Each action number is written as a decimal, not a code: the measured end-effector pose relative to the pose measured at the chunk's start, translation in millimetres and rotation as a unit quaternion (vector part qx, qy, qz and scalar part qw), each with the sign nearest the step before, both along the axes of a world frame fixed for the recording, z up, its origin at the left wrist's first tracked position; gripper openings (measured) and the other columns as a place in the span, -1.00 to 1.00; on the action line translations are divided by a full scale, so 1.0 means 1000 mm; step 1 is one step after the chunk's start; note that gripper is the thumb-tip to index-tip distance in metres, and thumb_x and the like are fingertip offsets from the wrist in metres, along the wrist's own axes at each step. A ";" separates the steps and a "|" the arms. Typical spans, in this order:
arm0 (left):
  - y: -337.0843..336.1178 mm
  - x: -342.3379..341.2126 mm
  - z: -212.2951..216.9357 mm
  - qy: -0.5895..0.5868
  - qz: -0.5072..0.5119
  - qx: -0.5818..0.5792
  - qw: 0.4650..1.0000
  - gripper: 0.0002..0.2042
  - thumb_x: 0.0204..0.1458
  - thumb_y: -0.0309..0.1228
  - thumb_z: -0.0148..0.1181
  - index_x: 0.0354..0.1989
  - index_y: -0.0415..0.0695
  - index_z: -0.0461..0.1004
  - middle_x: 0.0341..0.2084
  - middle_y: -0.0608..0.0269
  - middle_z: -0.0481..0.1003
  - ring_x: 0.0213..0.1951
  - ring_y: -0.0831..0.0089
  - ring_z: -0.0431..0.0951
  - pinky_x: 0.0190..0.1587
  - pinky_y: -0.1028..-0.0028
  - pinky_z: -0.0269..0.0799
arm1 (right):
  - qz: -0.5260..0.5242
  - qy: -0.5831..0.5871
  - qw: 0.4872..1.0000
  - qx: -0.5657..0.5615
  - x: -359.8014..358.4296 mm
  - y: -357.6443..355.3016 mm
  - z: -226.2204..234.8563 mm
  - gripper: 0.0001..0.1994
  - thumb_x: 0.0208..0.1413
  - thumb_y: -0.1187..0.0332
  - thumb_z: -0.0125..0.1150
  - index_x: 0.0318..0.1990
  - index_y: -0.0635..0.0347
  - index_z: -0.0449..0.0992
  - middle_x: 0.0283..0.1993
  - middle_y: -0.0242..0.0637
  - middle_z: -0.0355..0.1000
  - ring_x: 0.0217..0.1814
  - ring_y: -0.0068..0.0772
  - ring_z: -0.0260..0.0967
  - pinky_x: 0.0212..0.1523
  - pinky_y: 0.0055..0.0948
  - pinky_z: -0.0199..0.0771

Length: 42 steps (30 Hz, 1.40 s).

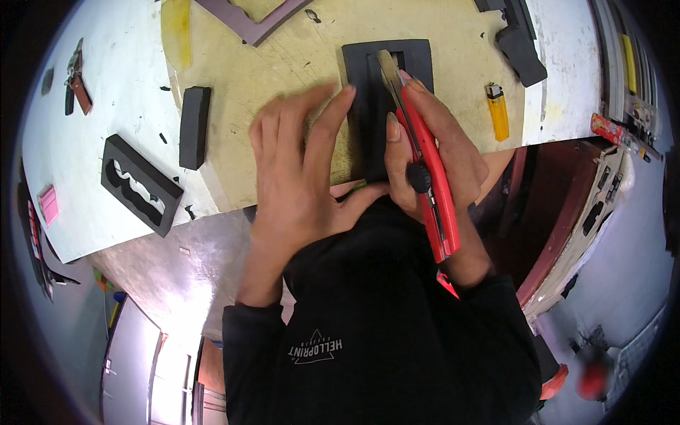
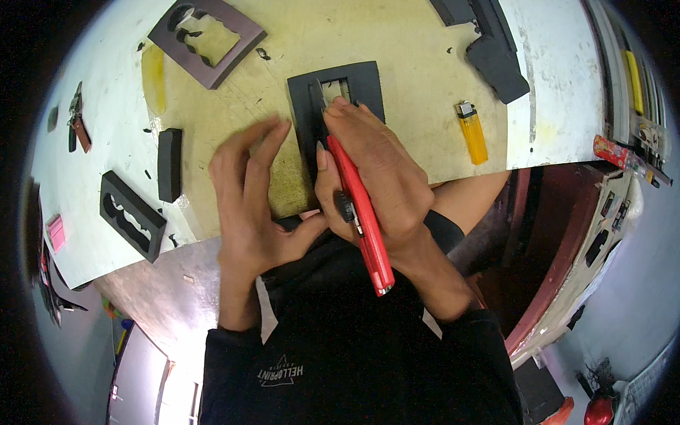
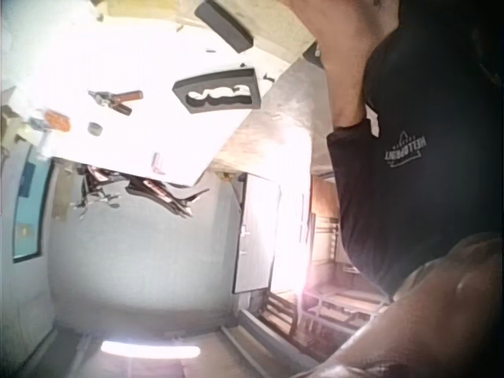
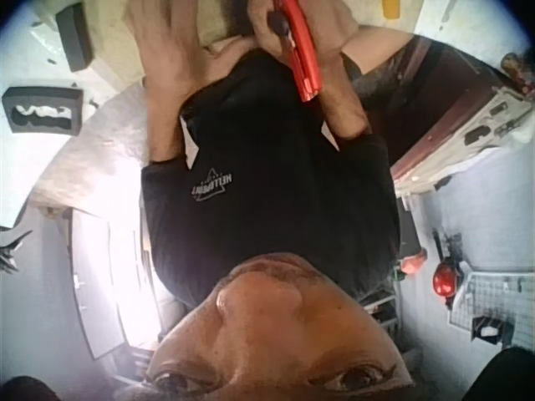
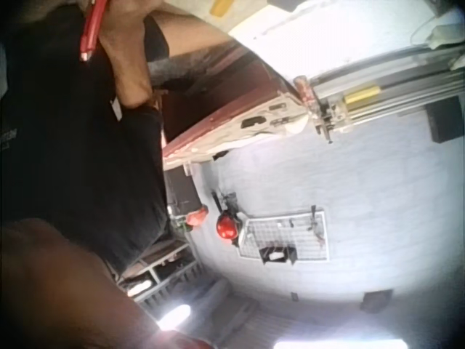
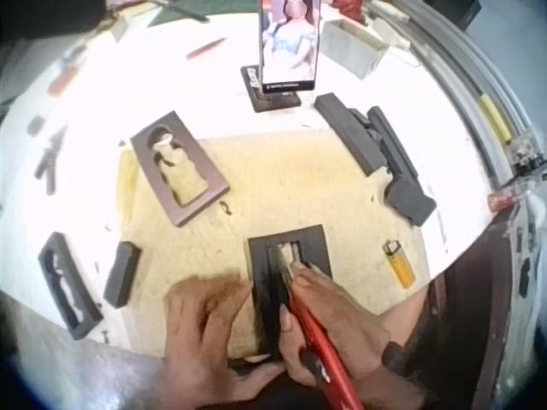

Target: The person uses a red utility knife to cut a rectangular piece of dark gray foam on a white table. They score the foam, remove a rectangular section, and refine the edges of the cutout.

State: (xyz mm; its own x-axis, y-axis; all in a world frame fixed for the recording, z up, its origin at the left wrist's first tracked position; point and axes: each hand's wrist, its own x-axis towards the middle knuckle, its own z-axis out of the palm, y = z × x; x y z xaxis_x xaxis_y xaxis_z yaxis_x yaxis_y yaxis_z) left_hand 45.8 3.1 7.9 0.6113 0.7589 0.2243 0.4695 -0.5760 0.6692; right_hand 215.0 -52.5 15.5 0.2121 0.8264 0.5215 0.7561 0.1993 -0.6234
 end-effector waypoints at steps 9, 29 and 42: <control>0.017 0.001 -0.001 0.086 -0.067 -0.005 0.994 0.02 -0.21 0.22 0.38 0.45 -0.08 0.28 0.49 0.10 0.19 0.48 0.07 0.18 0.50 -0.13 -0.22 | 0.014 0.016 1.000 0.013 -0.002 0.003 -0.009 -0.64 -0.03 0.69 0.33 0.00 0.53 0.57 -0.04 0.13 0.60 0.10 0.08 0.61 0.19 0.01 0.58; 0.016 0.003 -0.004 0.078 -0.063 -0.012 0.995 0.05 -0.30 0.11 0.44 0.47 -0.08 0.25 0.50 0.11 0.18 0.48 0.10 0.20 0.52 -0.14 -0.23 | 0.031 -0.044 0.998 -0.009 0.000 0.005 -0.006 -0.64 -0.02 0.69 0.32 0.00 0.47 0.59 -0.04 0.06 0.60 0.07 0.06 0.62 0.17 0.01 0.61; 0.015 0.002 -0.007 0.060 -0.052 -0.015 0.997 0.05 -0.34 0.06 0.42 0.47 -0.04 0.26 0.49 0.16 0.19 0.48 0.14 0.20 0.53 -0.13 -0.25 | 0.047 -0.051 0.997 -0.040 0.003 0.004 0.006 -0.61 -0.09 0.70 0.31 -0.01 0.47 0.57 -0.06 0.07 0.60 0.05 0.08 0.62 0.19 0.02 0.60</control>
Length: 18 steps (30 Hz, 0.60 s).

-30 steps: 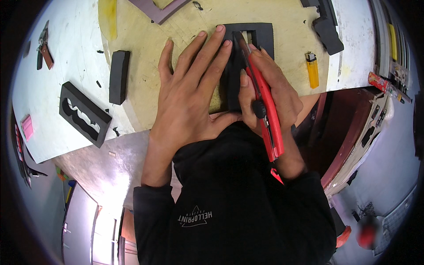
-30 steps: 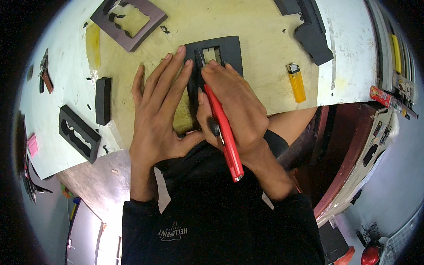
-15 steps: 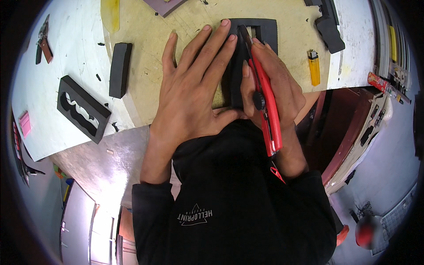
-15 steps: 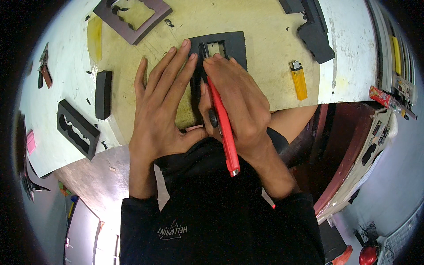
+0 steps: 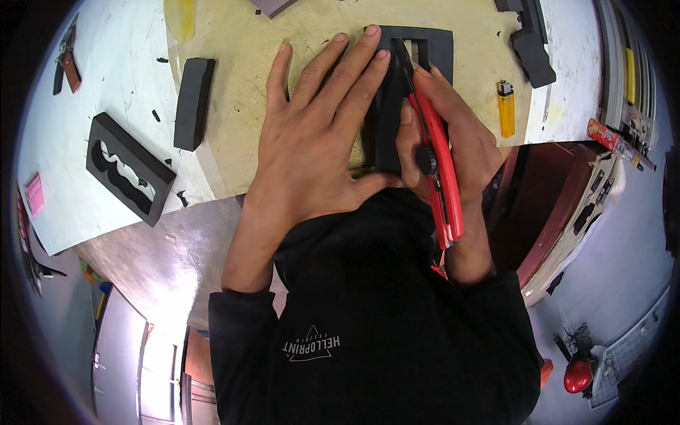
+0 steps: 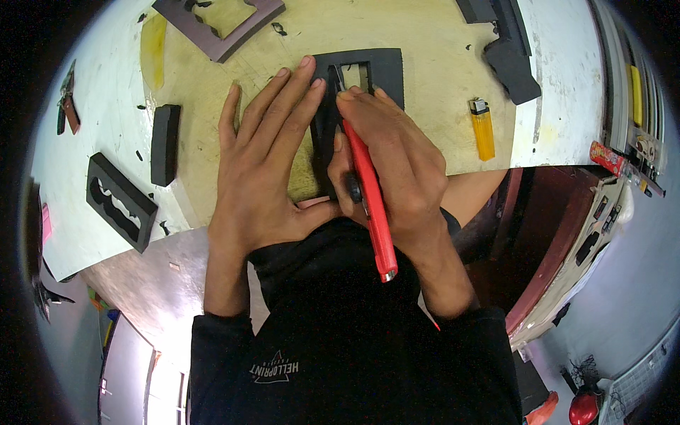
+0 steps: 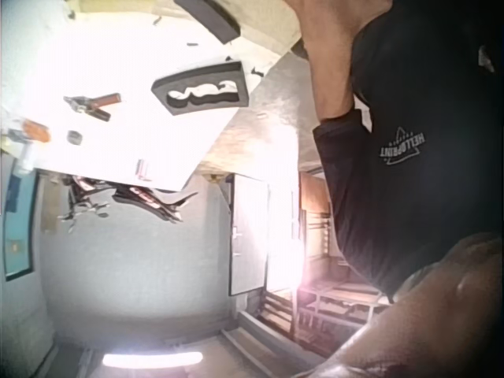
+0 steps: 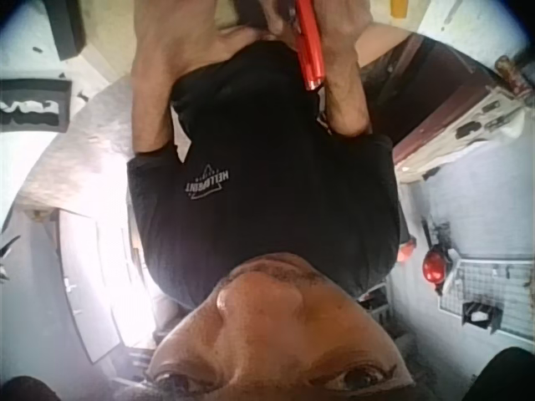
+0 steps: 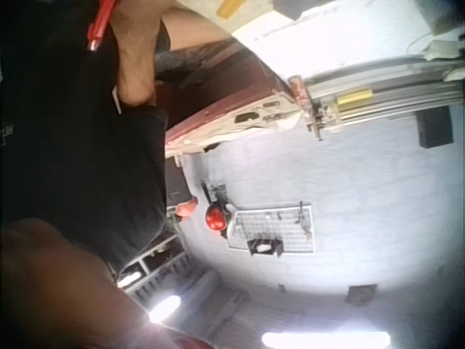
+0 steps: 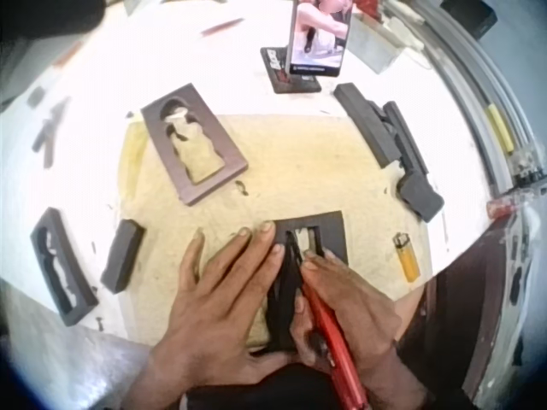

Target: The person uses a red utility knife to cut a rectangular piece of dark gray foam on a white table. They score the foam, remove a rectangular section, and refine the edges of the cutout.

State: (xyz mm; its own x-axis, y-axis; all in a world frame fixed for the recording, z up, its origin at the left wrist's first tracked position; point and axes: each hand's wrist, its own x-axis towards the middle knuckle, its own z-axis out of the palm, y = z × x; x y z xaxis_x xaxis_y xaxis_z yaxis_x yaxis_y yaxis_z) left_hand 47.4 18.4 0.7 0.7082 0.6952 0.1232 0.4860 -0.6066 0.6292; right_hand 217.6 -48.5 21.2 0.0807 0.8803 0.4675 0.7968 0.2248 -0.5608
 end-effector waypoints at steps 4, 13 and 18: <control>-0.002 0.003 0.001 -0.002 0.004 -0.010 1.000 0.01 -0.32 0.00 0.42 0.46 -0.03 0.28 0.49 0.17 0.20 0.48 0.15 0.21 0.53 -0.13 -0.26 | 0.004 -0.014 1.000 -0.004 -0.001 -0.006 -0.004 -0.63 -0.09 0.69 0.31 -0.03 0.49 0.57 -0.07 0.07 0.60 0.05 0.09 0.62 0.20 0.03 0.59; -0.003 0.004 -0.002 -0.004 0.018 0.011 1.000 -0.02 -0.29 -0.01 0.42 0.45 -0.02 0.27 0.49 0.21 0.21 0.47 0.17 0.22 0.53 -0.14 -0.21 | -0.001 0.002 0.999 -0.041 -0.005 -0.016 0.002 -0.60 -0.07 0.69 0.32 0.01 0.46 0.55 -0.06 0.06 0.60 0.06 0.06 0.62 0.25 0.07 0.53; -0.005 0.003 -0.005 -0.003 0.019 0.009 1.000 0.00 -0.31 0.02 0.44 0.45 0.00 0.28 0.49 0.26 0.20 0.47 0.20 0.23 0.53 -0.13 -0.20 | -0.001 0.004 0.997 -0.083 -0.007 -0.026 0.012 -0.59 -0.07 0.69 0.32 0.02 0.43 0.54 -0.04 0.07 0.60 0.08 0.05 0.62 0.28 0.09 0.50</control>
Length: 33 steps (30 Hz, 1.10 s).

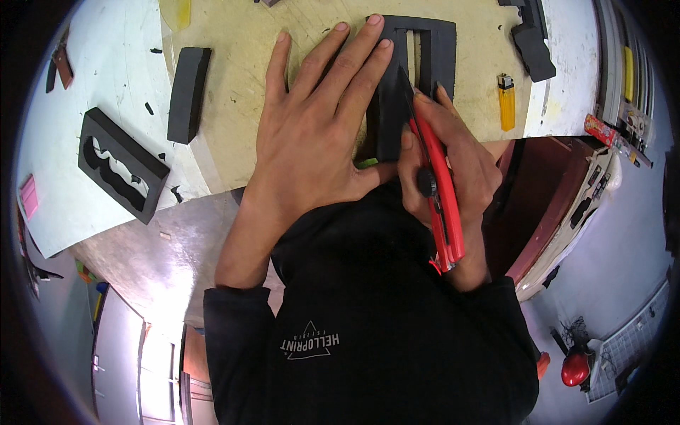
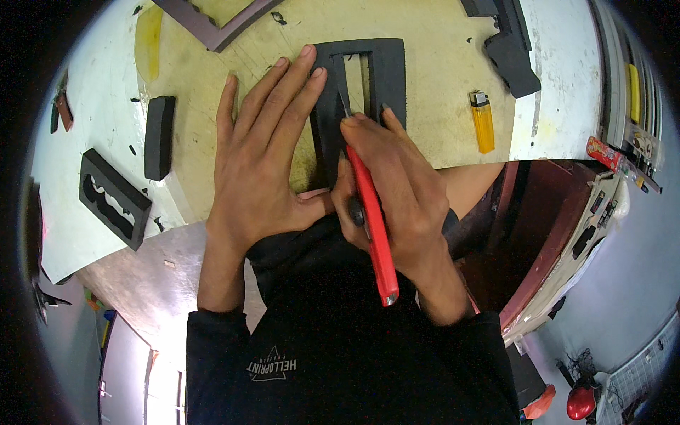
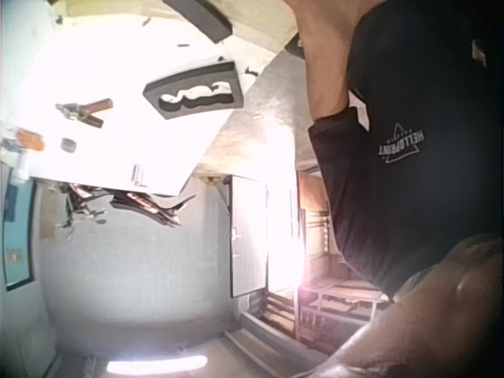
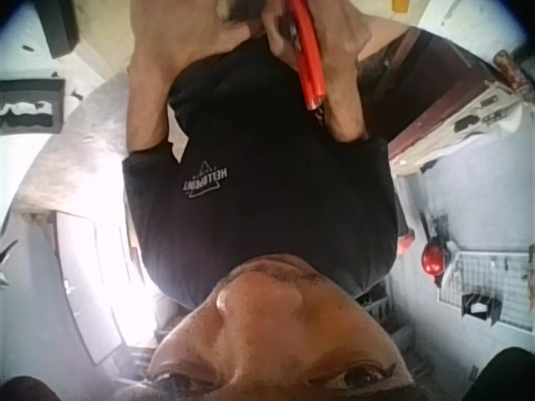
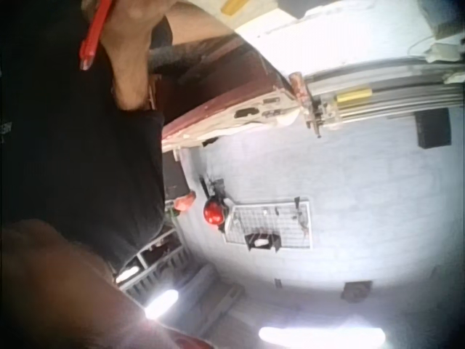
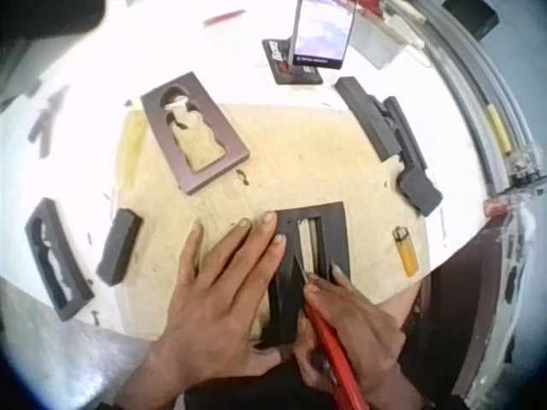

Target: The person uses a red utility knife to cut a rectangular piece of dark gray foam on a white table. They score the foam, remove a rectangular section, and refine the edges of the cutout.

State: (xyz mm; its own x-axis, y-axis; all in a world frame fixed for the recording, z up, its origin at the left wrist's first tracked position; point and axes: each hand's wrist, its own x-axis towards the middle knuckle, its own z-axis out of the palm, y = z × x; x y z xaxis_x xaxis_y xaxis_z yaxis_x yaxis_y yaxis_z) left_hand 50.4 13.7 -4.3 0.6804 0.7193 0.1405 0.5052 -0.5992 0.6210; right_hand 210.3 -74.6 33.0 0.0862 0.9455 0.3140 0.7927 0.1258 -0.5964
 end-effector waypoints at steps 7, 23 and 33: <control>-0.002 0.003 0.004 -0.001 0.007 0.006 1.000 0.05 -0.42 -0.03 0.48 0.45 0.01 0.29 0.49 0.26 0.21 0.47 0.21 0.23 0.53 -0.12 -0.19 | -0.001 0.009 0.998 -0.066 -0.002 -0.007 0.018 -0.60 -0.05 0.68 0.32 0.02 0.41 0.55 -0.04 0.06 0.60 0.10 0.06 0.61 0.30 0.08 0.49; -0.001 -0.002 0.003 -0.008 -0.007 -0.004 1.000 0.13 -0.48 0.06 0.58 0.45 0.00 0.28 0.49 0.28 0.21 0.47 0.16 0.22 0.54 -0.11 -0.18 | -0.046 0.015 0.993 -0.107 -0.003 -0.009 0.057 -0.67 0.03 0.63 0.32 0.00 0.43 0.58 -0.09 0.07 0.63 -0.02 -0.10 0.66 0.19 -0.10 0.55; 0.001 -0.002 0.003 0.003 -0.020 -0.005 1.000 0.13 -0.37 0.21 0.53 0.46 -0.06 0.25 0.50 0.20 0.18 0.49 0.16 0.17 0.54 -0.12 -0.24 | -0.056 0.026 0.996 0.059 0.005 0.015 -0.010 -0.68 0.14 0.60 0.31 0.05 0.51 0.53 0.00 0.16 0.60 0.08 -0.09 0.60 0.16 -0.18 0.56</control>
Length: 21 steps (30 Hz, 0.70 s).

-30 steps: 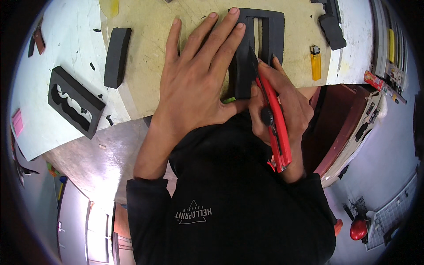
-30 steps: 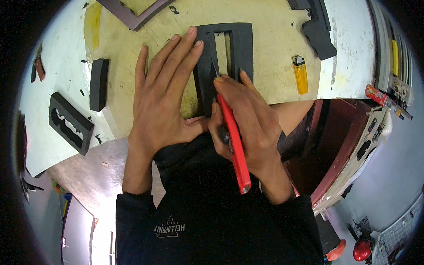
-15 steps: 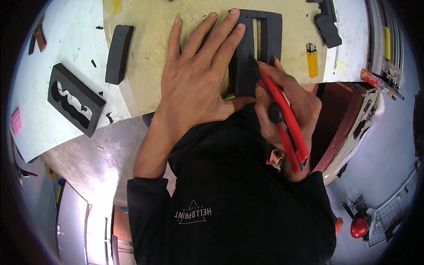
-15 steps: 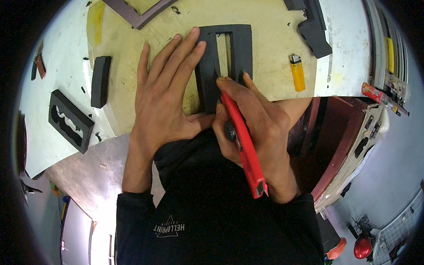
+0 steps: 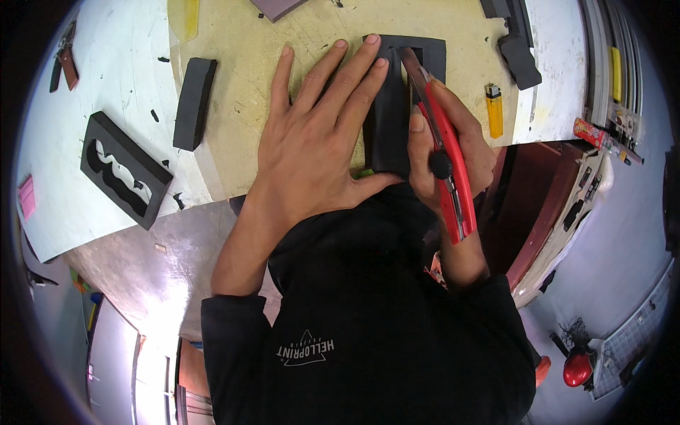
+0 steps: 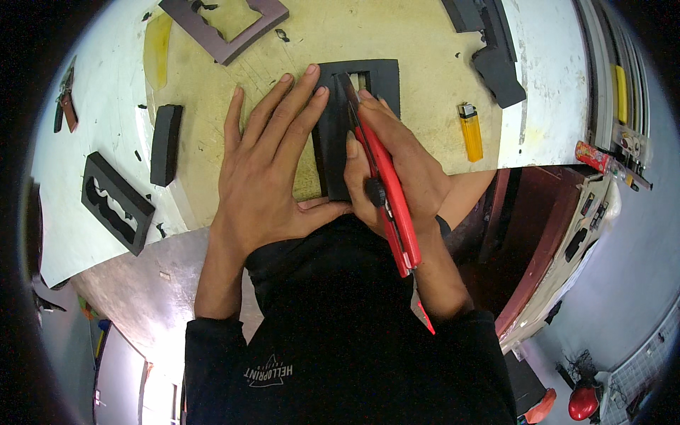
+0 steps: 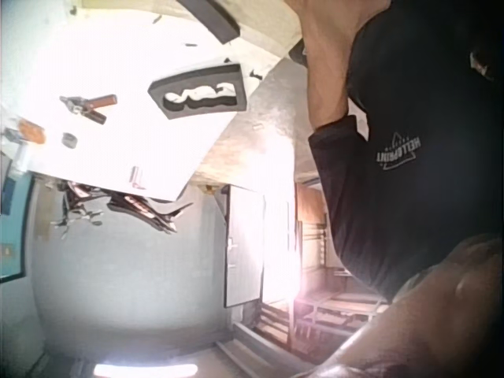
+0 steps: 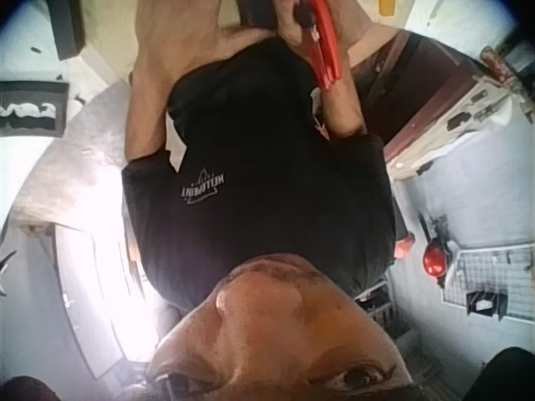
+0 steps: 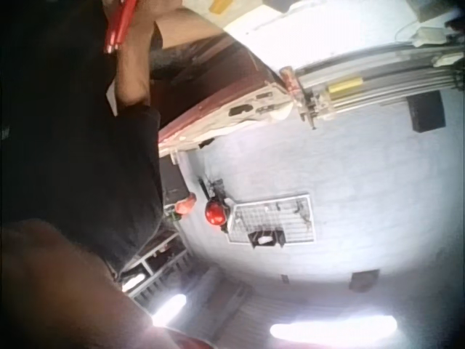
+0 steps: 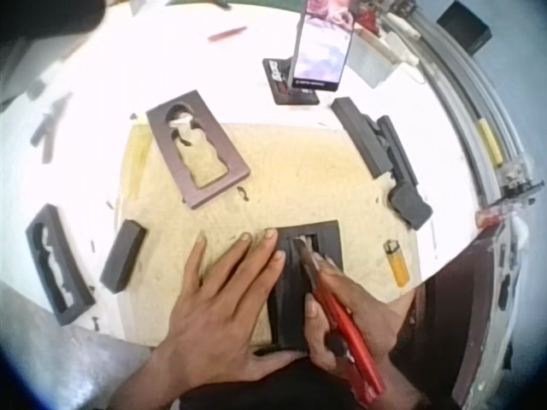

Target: The person uses a red utility knife to cut a rectangular piece of dark gray foam on a white table. They score the foam, remove a rectangular section, and refine the edges of the cutout.

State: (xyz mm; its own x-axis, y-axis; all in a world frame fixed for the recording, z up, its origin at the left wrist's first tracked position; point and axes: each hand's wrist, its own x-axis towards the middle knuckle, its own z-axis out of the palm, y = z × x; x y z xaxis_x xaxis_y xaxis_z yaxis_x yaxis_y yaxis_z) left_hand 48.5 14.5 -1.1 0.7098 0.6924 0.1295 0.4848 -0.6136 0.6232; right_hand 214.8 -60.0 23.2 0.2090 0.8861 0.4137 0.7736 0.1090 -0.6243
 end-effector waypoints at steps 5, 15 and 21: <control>0.000 0.000 -0.001 -0.004 -0.001 -0.009 1.000 0.11 -0.38 0.17 0.54 0.44 -0.08 0.28 0.51 0.24 0.14 0.49 0.18 0.15 0.54 -0.14 -0.29 | 0.024 0.026 0.999 0.015 -0.001 0.003 -0.007 -0.68 0.09 0.67 0.30 0.03 0.56 0.51 -0.01 0.21 0.58 0.16 0.05 0.58 0.25 -0.02 0.53; 0.002 0.000 0.001 0.003 -0.008 -0.002 1.000 0.09 -0.34 0.14 0.49 0.46 -0.09 0.24 0.50 0.15 0.17 0.48 0.10 0.18 0.52 -0.16 -0.26 | 0.020 0.022 0.999 0.036 -0.001 0.004 -0.008 -0.68 0.07 0.70 0.28 0.02 0.56 0.52 -0.03 0.21 0.59 0.14 0.07 0.59 0.24 0.01 0.54; 0.002 0.001 0.005 -0.006 -0.001 -0.018 1.000 0.10 -0.46 0.05 0.58 0.40 -0.13 0.32 0.50 0.21 0.15 0.49 0.14 0.15 0.53 -0.17 -0.29 | 0.025 0.011 0.999 0.029 -0.002 0.005 -0.006 -0.67 0.02 0.72 0.30 0.00 0.53 0.55 -0.02 0.15 0.60 0.15 0.09 0.59 0.24 0.00 0.55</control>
